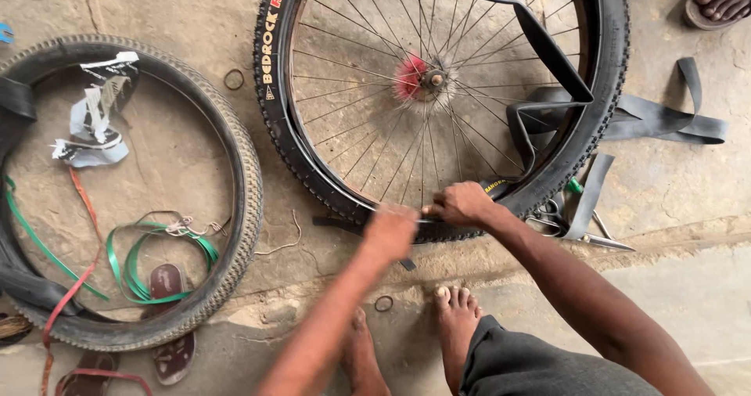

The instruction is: The person is repairing a bicycle tire by inserting a new inner tube into the tire and rim. They carefully tuck the tube into the tire and then work to seat the tire bead onto the rim by hand.

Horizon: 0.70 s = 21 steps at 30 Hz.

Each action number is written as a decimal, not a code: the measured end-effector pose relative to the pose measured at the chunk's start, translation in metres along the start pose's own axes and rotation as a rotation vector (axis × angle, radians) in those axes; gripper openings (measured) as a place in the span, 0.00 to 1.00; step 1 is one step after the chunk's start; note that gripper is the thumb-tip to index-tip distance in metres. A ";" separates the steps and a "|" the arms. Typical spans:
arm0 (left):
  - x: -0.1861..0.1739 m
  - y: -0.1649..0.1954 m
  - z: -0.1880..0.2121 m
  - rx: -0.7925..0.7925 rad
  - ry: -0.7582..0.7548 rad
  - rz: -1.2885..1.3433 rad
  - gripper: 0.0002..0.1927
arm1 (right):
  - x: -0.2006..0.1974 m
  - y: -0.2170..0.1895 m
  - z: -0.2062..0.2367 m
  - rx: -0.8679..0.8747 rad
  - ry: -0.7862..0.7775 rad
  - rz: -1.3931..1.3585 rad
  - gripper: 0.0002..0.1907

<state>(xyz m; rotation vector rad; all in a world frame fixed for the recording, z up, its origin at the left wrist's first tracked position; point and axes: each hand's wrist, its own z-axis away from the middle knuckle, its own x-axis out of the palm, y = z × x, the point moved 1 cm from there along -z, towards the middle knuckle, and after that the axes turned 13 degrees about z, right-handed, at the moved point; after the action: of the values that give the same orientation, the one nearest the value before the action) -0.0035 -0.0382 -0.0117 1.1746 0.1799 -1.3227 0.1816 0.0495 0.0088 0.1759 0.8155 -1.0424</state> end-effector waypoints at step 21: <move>-0.055 -0.042 0.042 0.043 0.159 -0.262 0.42 | -0.010 -0.038 0.014 -0.211 0.341 -0.046 0.20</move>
<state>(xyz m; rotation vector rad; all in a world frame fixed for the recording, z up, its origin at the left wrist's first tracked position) -0.0760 -0.0255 0.0219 1.3272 0.4343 -1.4657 0.1548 0.0297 0.0343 0.1584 1.2371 -0.9746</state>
